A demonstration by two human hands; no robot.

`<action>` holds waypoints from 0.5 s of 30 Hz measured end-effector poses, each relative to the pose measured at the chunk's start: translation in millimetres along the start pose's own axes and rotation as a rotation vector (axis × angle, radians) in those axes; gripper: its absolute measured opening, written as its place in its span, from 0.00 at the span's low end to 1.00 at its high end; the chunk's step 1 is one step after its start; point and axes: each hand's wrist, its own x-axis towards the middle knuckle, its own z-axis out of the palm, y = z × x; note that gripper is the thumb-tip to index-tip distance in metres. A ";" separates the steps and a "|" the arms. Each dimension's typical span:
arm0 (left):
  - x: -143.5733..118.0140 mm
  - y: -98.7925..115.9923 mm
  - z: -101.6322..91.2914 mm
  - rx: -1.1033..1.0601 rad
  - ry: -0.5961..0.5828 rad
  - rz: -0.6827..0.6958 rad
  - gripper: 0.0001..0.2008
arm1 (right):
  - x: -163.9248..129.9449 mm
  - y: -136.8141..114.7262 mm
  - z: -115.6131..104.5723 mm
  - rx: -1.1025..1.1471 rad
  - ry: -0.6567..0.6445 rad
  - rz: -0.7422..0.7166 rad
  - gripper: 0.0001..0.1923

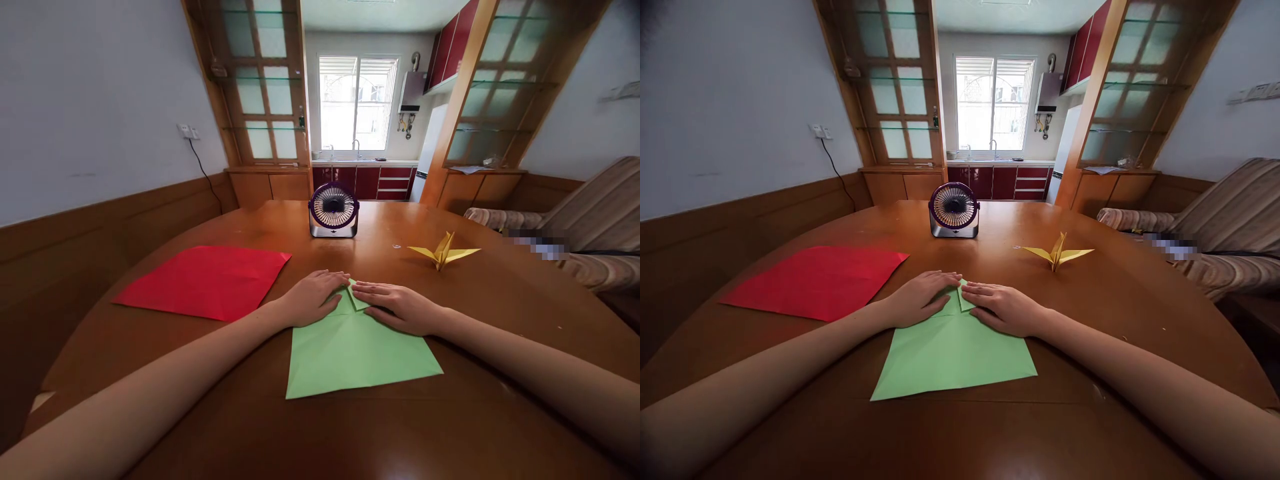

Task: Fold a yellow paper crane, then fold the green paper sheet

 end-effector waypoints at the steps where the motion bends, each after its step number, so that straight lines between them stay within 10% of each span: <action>1: -0.1 -0.6 0.5 0.002 -0.006 -0.002 0.17 | -0.1 -0.2 -0.1 0.007 0.007 -0.011 0.22; 15: -0.4 -2.5 1.8 0.021 -0.045 0.002 0.19 | -0.6 -1.5 -1.8 0.039 0.035 -0.074 0.19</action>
